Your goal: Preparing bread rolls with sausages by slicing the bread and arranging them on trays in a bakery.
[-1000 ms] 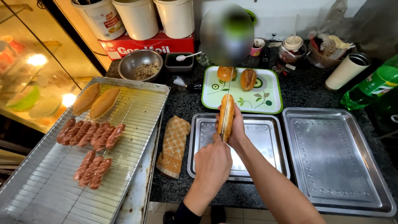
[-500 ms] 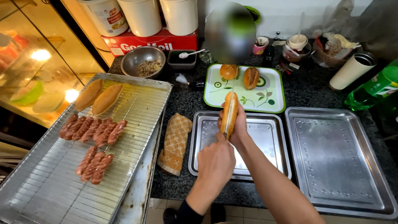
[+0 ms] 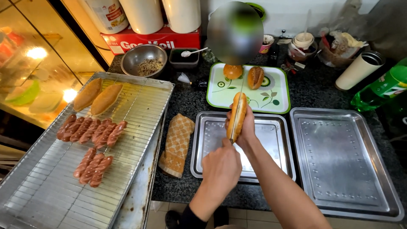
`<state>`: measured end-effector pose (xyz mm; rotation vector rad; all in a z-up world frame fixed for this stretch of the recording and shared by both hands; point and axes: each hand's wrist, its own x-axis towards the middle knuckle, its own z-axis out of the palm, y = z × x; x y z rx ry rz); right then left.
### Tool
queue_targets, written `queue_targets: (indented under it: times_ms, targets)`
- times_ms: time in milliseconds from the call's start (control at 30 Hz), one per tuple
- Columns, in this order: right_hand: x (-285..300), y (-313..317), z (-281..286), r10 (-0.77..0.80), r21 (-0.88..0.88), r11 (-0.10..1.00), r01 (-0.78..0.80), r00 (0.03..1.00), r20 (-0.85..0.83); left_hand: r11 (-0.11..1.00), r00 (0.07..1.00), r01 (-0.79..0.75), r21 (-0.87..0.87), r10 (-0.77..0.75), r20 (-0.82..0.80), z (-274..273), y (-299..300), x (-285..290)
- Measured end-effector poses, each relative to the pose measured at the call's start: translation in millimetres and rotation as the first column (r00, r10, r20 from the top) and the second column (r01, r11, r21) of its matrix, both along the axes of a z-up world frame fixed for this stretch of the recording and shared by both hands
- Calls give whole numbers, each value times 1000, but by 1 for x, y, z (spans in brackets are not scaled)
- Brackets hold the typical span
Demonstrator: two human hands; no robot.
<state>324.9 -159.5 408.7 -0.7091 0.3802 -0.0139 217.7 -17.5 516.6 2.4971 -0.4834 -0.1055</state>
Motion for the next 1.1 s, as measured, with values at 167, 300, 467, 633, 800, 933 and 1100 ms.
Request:
queue_targets:
  times_ms: [167, 300, 467, 633, 800, 933, 1100]
  targets:
    - [-2, -1, -5, 16, -22, 1000, -17, 1000, -13, 1000, 1000, -7, -21, 7, 13, -11, -5, 7]
    - [3, -10, -12, -30, 42, 999, 30, 999, -12, 1000, 999, 9, 9, -8, -34, -7, -2, -4]
    - [-8, 1, -4, 3, 8, 1000, -3, 1000, 29, 1000, 999, 7, -14, -8, -41, 2, -7, 6]
    - [0, -8, -11, -27, 3, 1000, 27, 1000, -5, 1000, 996, 10, 25, -8, -85, -2, -5, -1]
    - [-9, 1, -8, 35, 58, 998, -35, 999, 4, 1000, 997, 20, 13, -19, -79, 6, -7, 4]
    - [-1, -12, -14, 1, 50, 999, -5, 998, 70, 1000, 997, 19, 18, -18, -78, -2, -5, -4]
    - [-1, -9, -22, 87, 114, 989, -90, 996, 26, 999, 994, 18, 33, -14, -105, 5, -9, 7]
